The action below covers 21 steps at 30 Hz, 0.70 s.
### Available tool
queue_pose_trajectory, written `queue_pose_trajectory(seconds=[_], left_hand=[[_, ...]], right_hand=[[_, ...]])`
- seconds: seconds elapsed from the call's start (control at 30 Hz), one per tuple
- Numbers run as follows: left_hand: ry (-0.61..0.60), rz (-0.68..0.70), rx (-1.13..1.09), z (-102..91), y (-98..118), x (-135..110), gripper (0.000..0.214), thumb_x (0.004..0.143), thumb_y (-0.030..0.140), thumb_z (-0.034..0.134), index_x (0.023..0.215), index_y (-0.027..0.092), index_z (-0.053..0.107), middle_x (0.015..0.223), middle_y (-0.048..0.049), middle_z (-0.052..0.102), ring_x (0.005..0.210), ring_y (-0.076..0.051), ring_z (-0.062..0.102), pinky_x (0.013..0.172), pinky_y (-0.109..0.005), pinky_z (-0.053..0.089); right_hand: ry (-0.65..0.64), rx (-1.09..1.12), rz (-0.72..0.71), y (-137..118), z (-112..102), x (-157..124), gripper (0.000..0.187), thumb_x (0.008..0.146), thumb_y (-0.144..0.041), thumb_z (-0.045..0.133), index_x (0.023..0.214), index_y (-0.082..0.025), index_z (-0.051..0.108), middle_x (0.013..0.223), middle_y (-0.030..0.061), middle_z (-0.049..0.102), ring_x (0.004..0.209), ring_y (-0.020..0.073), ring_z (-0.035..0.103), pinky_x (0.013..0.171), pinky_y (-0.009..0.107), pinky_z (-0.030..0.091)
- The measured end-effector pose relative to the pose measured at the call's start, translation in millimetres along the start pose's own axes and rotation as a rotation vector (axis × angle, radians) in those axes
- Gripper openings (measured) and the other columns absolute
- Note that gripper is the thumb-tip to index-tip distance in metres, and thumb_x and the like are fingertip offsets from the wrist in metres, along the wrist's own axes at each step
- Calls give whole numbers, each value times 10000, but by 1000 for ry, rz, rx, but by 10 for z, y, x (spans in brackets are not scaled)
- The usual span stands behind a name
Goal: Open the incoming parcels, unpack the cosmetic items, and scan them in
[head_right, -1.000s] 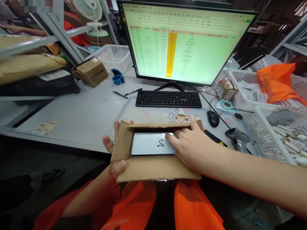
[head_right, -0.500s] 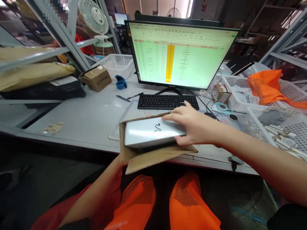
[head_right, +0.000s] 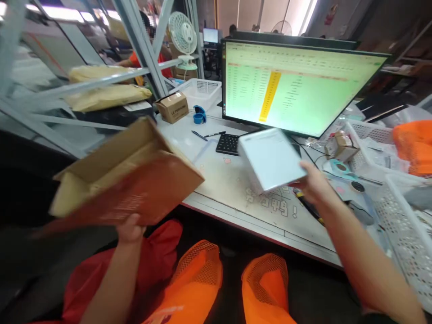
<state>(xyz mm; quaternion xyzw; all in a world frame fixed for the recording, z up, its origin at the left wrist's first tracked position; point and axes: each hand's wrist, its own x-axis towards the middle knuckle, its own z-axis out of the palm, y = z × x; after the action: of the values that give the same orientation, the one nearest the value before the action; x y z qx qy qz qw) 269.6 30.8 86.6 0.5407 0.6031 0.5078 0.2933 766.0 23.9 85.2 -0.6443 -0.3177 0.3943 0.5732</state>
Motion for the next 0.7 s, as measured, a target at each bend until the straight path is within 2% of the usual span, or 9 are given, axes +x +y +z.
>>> queue_pose_trajectory(seconds=[0.1,0.17,0.27,0.37,0.43,0.5,0.57,0.63,0.7], left_hand=[[179,107,-482,-4,-119,18,659,823,730,605,1237,226,705,1214,-53,740,1207,-271,673,1127,-458,536],[172,139,-709,32,-142,39,625,737,692,698,1184,258,736,1252,-57,749,1301,-308,637,1145,-459,527],[96,150,-707,130,-63,51,557,805,631,659,1248,299,722,1334,-27,726,1383,-301,587,1185,-465,502],[22,159,-698,315,103,47,524,844,597,631,1283,322,707,1319,28,740,1422,-279,559,1219,-464,478],[-34,140,-729,510,233,62,541,843,629,635,1267,303,718,1261,33,767,1422,-278,559,1238,-476,456],[-123,61,-729,777,375,97,584,771,674,693,1185,267,751,1129,8,804,1406,-309,571,1246,-506,444],[-282,-68,-669,1116,542,135,613,601,673,810,1031,237,780,954,-26,815,1397,-373,571,1236,-547,453],[-493,-189,-579,1515,753,141,627,435,643,892,894,232,776,846,-46,804,1405,-438,549,1210,-581,479],[-695,-237,-522,1949,1017,83,682,346,649,919,869,238,771,841,-40,807,1419,-470,527,1182,-602,503]], right_hand=[[-151,158,329,370,482,-89,257,968,-385,571,1144,-230,676,1118,104,734,903,251,709,699,450,690],[-231,160,379,524,672,-140,322,976,-404,586,1259,-256,629,1250,99,702,1022,250,698,759,461,700],[-322,35,361,627,735,-186,372,993,-475,552,1285,-260,639,1427,120,637,1167,294,674,826,502,691],[-374,-294,123,591,599,-263,442,973,-573,572,1154,-208,744,1391,160,674,1266,377,639,1028,599,592],[-375,-382,-137,484,438,-375,578,945,-677,593,1229,-198,748,1390,169,683,1351,392,594,1176,613,459],[-388,-285,-383,329,242,-544,826,884,-805,608,1497,-250,592,1547,141,582,1470,369,504,1264,585,340],[-407,-163,-544,167,29,-760,1121,768,-902,660,1676,-347,311,1729,78,351,1579,343,362,1308,540,265],[-361,-122,-606,46,-181,-1008,1320,643,-976,676,1710,-393,162,1788,22,190,1629,349,242,1326,511,232],[-208,-164,-586,-9,-383,-1277,1437,547,-1059,607,1718,-379,127,1792,13,166,1644,366,179,1329,502,233]])
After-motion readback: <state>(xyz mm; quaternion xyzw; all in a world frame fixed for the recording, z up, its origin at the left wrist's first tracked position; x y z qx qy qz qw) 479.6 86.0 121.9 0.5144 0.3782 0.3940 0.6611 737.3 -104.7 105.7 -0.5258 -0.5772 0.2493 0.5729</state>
